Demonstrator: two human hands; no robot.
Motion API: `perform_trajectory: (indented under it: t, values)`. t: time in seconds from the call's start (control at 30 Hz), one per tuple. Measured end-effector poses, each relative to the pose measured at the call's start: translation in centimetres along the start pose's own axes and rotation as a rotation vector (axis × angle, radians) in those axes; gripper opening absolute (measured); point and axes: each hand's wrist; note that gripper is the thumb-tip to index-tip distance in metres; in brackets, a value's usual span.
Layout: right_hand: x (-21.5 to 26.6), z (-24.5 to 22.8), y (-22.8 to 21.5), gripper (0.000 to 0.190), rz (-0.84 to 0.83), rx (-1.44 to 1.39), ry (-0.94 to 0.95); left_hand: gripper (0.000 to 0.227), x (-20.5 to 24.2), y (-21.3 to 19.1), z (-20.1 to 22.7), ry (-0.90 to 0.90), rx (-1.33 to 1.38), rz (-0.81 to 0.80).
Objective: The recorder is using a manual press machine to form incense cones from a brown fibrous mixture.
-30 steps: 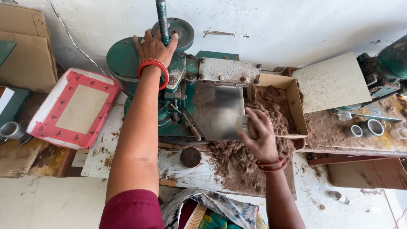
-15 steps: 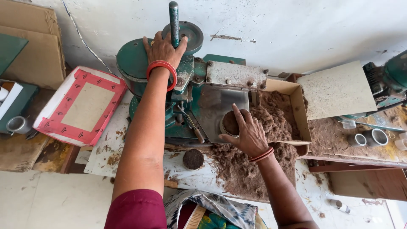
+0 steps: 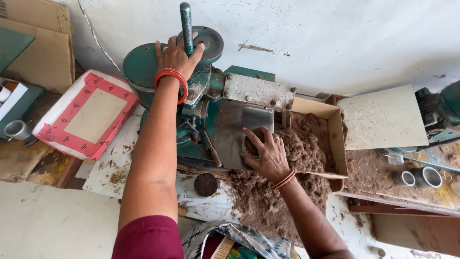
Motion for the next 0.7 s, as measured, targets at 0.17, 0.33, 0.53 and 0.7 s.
perform_trajectory:
  t: [0.17, 0.33, 0.53, 0.7]
  values:
    - [-0.4, 1.4, 0.5, 0.081, 0.044, 0.054, -0.009, 0.060, 0.4, -0.2, 0.0, -0.023, -0.011, -0.017]
    - [-1.0, -0.7, -2.2, 0.099, -0.198, 0.063, 0.224, 0.059, -0.2, -0.1, 0.0, 0.008, -0.017, -0.001]
    - [-0.3, 0.4, 0.0, 0.080, -0.004, -0.015, -0.043, 0.059, 0.0, -0.2, 0.1, 0.029, -0.003, 0.024]
    - [-0.4, -0.9, 0.6, 0.074, 0.025, 0.048, 0.072, 0.060, 0.6, -0.6, 0.1, -0.001, 0.014, -0.023]
Point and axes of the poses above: each hand's wrist, its own x-axis away from the middle knuckle, its own y-axis out of the palm, z = x × y, and after that the axes turned 10 degrees about -x, right-handed
